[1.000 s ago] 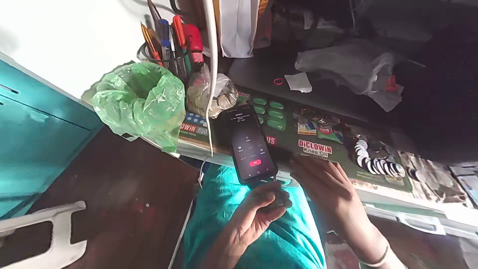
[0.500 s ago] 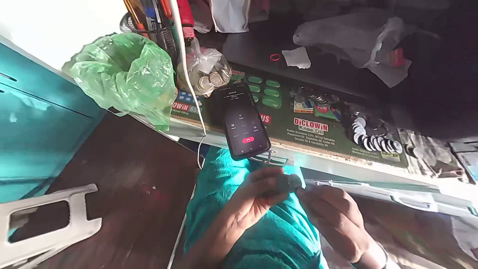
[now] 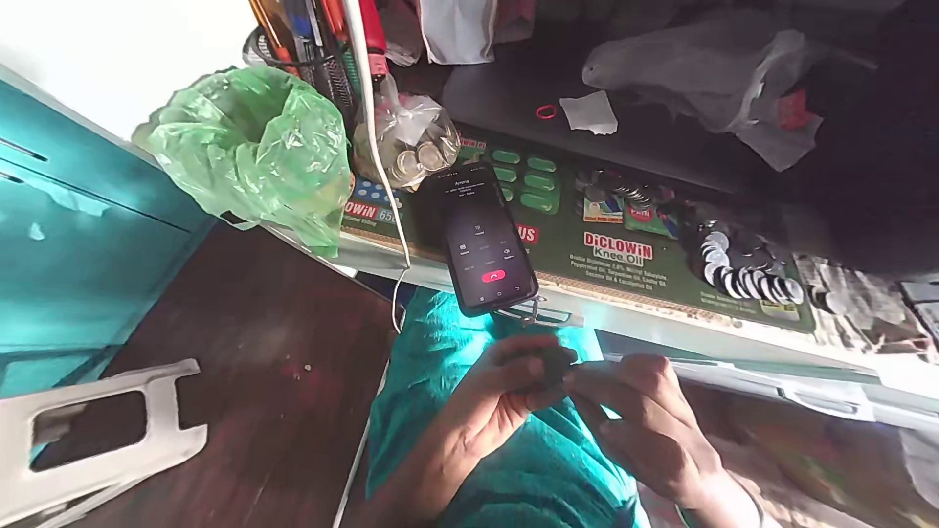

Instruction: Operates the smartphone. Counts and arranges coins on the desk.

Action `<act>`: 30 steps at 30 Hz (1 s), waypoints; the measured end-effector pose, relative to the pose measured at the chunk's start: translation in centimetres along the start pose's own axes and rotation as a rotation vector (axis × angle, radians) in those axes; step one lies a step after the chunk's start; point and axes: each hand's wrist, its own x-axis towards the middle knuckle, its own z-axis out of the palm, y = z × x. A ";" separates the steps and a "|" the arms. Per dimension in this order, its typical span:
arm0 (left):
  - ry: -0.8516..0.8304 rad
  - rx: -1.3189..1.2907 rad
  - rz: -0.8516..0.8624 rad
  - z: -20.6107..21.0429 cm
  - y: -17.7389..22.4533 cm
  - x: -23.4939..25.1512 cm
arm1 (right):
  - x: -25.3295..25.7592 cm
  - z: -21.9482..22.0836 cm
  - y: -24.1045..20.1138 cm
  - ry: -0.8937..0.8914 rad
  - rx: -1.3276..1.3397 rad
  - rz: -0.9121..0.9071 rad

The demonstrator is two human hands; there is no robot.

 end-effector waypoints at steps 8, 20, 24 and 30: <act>-0.084 -0.013 0.020 -1.3 0.4 0.5 | 1.6 -0.5 2.1 -0.087 0.217 0.081; -0.061 -0.049 -0.043 -1.5 0.9 0.7 | 5.8 0.0 6.1 -0.405 -0.517 0.343; -0.066 -0.055 -0.031 -1.8 1.0 1.2 | 1.9 0.5 4.2 -0.129 -0.365 0.186; -0.007 -0.021 -0.035 -1.0 0.4 1.2 | 1.7 -0.3 1.8 0.186 0.268 0.576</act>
